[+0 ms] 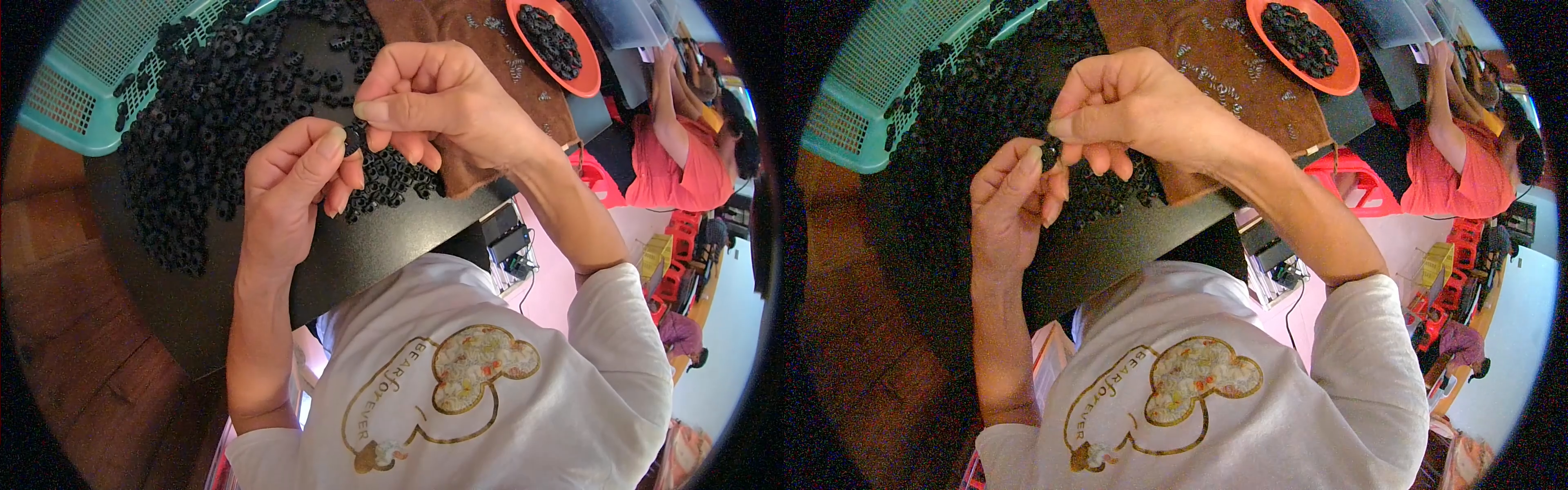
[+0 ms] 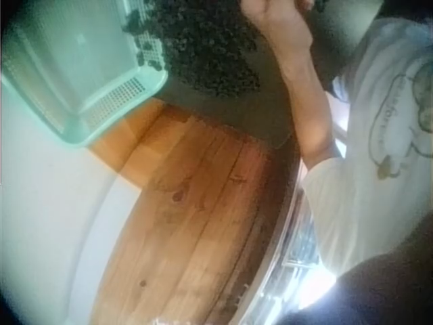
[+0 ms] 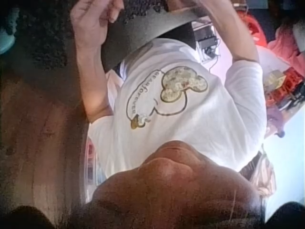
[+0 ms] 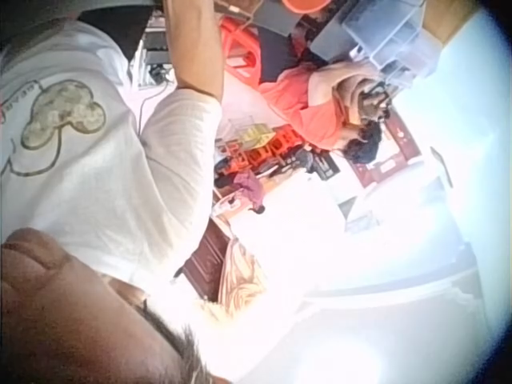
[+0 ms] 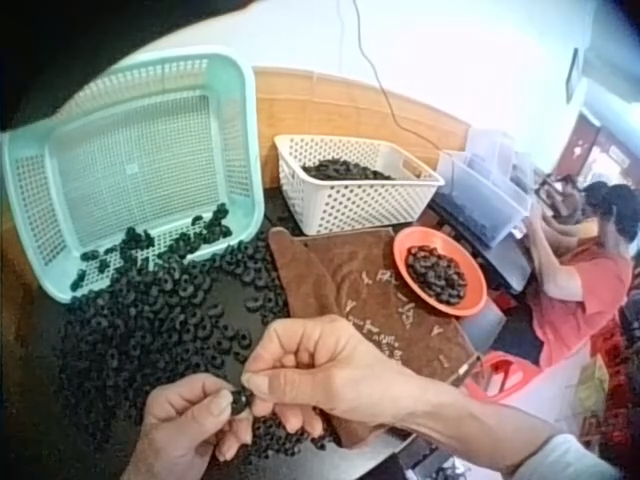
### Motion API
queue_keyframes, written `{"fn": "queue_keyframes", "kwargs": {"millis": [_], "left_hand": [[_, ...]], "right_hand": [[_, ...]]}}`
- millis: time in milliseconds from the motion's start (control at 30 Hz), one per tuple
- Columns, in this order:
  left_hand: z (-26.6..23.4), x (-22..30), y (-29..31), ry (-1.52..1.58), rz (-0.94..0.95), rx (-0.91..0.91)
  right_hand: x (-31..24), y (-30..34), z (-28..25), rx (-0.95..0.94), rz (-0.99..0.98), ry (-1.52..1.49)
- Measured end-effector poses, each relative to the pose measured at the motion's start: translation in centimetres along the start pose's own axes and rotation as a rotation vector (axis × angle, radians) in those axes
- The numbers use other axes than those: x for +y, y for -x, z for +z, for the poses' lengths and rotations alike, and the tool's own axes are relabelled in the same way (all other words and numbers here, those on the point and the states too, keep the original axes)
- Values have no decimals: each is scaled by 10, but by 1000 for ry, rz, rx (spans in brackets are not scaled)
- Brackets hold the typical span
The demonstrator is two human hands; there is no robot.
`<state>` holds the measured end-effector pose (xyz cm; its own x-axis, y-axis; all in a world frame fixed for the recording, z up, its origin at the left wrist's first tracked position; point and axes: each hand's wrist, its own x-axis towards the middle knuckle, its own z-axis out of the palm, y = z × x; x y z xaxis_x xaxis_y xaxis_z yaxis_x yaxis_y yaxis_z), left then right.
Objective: Assembling or inspecting small black rubber/plastic parts at a workshop table.
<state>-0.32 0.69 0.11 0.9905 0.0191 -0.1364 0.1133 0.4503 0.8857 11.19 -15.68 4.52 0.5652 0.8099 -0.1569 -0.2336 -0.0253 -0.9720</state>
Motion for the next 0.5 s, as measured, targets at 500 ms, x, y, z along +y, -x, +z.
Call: {"fn": "queue_keyframes", "kwargs": {"millis": [500], "left_hand": [[2, -1, -1, -14, 0, 10]], "right_hand": [[-2, 3, 1, 12, -18, -2]]}}
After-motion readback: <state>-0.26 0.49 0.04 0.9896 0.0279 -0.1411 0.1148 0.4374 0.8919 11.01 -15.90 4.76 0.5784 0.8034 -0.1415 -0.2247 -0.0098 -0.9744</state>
